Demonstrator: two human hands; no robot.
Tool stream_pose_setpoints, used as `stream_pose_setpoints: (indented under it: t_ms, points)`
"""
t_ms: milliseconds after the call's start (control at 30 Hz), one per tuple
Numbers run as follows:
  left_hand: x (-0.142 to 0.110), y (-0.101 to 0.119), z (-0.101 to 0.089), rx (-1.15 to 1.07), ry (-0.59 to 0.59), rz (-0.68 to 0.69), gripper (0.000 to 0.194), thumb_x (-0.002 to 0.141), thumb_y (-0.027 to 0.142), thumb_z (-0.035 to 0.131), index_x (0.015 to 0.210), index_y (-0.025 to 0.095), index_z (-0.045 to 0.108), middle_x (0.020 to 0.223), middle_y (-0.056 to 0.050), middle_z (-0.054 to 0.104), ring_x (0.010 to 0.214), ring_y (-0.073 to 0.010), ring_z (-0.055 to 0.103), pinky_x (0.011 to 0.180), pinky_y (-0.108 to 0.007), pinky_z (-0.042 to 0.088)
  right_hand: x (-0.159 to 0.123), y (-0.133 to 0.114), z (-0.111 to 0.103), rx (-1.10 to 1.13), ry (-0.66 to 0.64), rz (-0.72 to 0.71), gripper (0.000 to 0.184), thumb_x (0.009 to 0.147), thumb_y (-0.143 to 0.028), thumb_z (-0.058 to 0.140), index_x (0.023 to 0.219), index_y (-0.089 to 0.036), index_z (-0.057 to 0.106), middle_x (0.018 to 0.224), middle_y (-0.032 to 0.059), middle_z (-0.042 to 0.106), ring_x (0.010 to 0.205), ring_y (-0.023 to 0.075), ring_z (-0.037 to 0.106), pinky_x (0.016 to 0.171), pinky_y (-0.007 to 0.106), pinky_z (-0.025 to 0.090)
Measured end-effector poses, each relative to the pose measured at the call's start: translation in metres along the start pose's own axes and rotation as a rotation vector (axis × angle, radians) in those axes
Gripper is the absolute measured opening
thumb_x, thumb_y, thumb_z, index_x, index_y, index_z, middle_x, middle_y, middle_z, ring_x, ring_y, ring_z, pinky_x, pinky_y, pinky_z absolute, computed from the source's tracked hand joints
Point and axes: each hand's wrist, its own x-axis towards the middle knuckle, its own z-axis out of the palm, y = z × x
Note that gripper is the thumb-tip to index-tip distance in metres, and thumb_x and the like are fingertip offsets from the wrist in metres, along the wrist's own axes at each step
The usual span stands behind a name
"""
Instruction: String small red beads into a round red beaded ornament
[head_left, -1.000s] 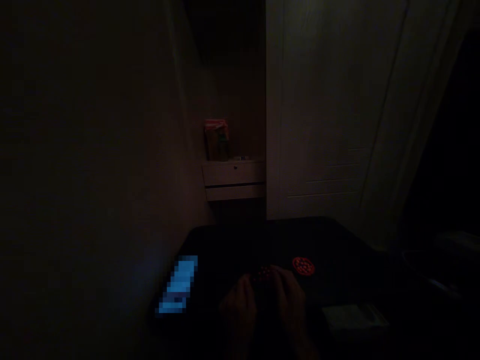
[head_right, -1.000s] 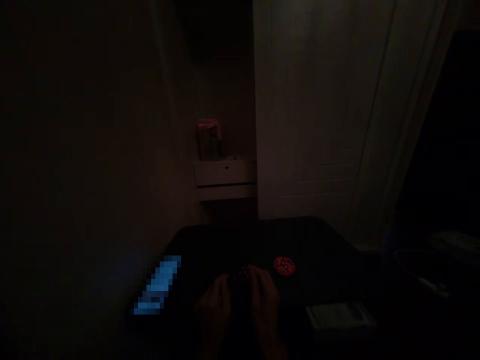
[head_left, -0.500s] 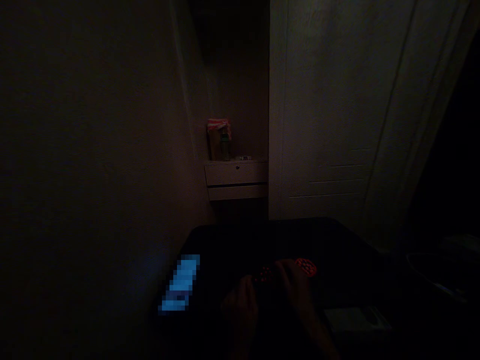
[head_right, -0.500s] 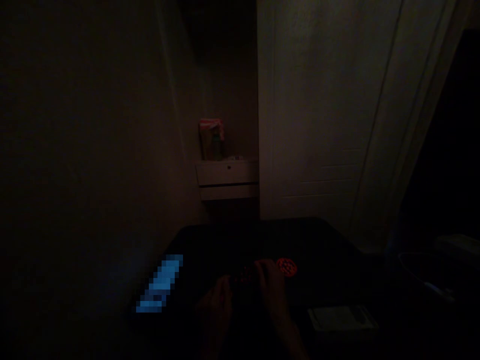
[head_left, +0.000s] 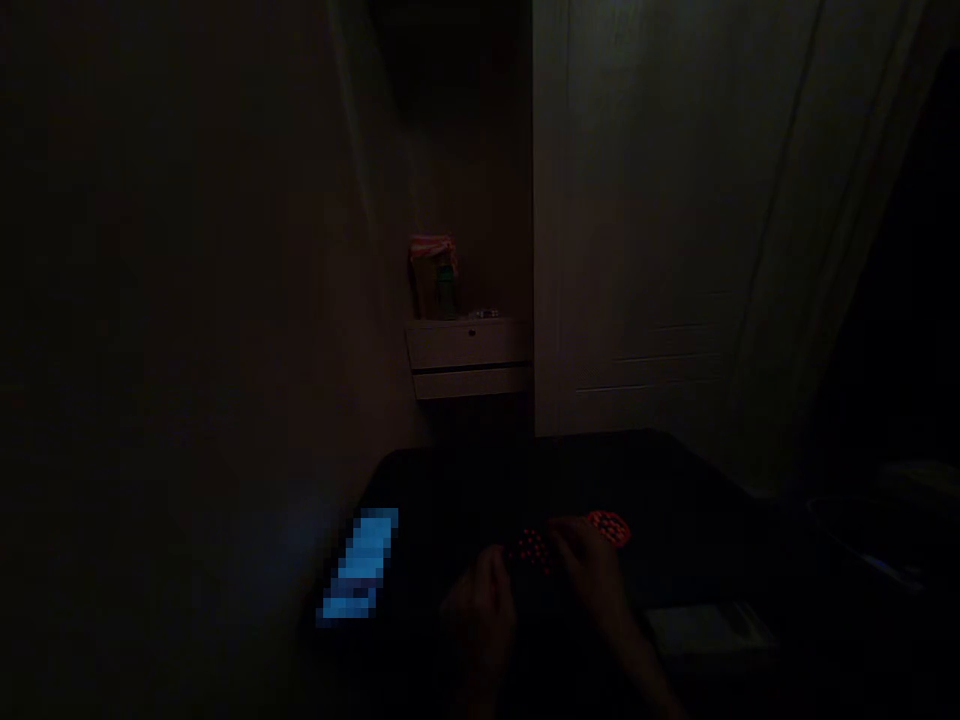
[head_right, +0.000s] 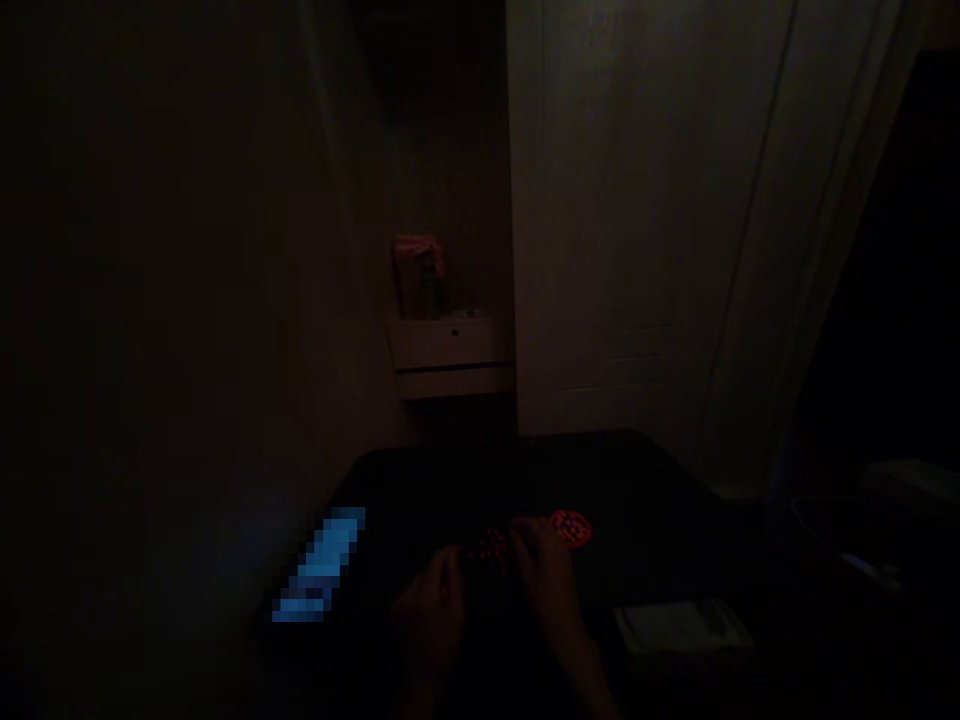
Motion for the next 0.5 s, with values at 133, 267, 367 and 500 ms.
stream_pose_setpoints:
  t_ms: [133, 267, 367, 500]
  points:
    - [-0.0005, -0.0007, 0.0014, 0.005, 0.009, 0.009, 0.035, 0.103, 0.023, 0.038, 0.096, 0.021, 0.072, 0.083, -0.004, 0.081, 0.068, -0.0164, 0.075, 0.060, -0.023, 0.054, -0.0006, 0.0018, 0.0008, -0.023, -0.006, -0.007, 0.025, 0.094, -0.036, 0.056, 0.093, -0.022, 0.077, 0.091, 0.0092, 0.078, 0.085, 0.0270, 0.073, 0.079, 0.040, 0.056]
    - [-0.0018, -0.0022, 0.0034, 0.011, -0.012, -0.003, 0.034, 0.103, 0.024, 0.039, 0.096, 0.021, 0.072, 0.082, -0.004, 0.080, 0.065, -0.0162, 0.074, 0.059, -0.023, 0.052, 0.0000, 0.0043, 0.0021, -0.063, -0.008, -0.007, 0.024, 0.093, -0.034, 0.056, 0.086, -0.022, 0.075, 0.085, 0.0085, 0.076, 0.082, 0.0275, 0.071, 0.076, 0.040, 0.054]
    - [-0.0023, -0.0029, 0.0037, 0.006, -0.036, -0.001, 0.032, 0.103, 0.023, 0.041, 0.097, 0.021, 0.072, 0.083, -0.004, 0.080, 0.068, -0.0164, 0.074, 0.060, -0.023, 0.052, 0.0009, 0.0061, 0.0028, -0.088, -0.017, -0.011, 0.023, 0.092, -0.033, 0.057, 0.083, -0.022, 0.075, 0.083, 0.0086, 0.075, 0.080, 0.0278, 0.070, 0.075, 0.040, 0.053]
    - [-0.0021, -0.0021, 0.0023, 0.003, -0.014, 0.006, 0.033, 0.103, 0.024, 0.040, 0.097, 0.021, 0.072, 0.085, -0.004, 0.081, 0.070, -0.0169, 0.075, 0.061, -0.023, 0.053, 0.0015, 0.0084, 0.0040, -0.102, -0.038, -0.018, 0.024, 0.091, -0.032, 0.056, 0.081, -0.023, 0.076, 0.082, 0.0086, 0.074, 0.080, 0.0279, 0.070, 0.074, 0.039, 0.053]
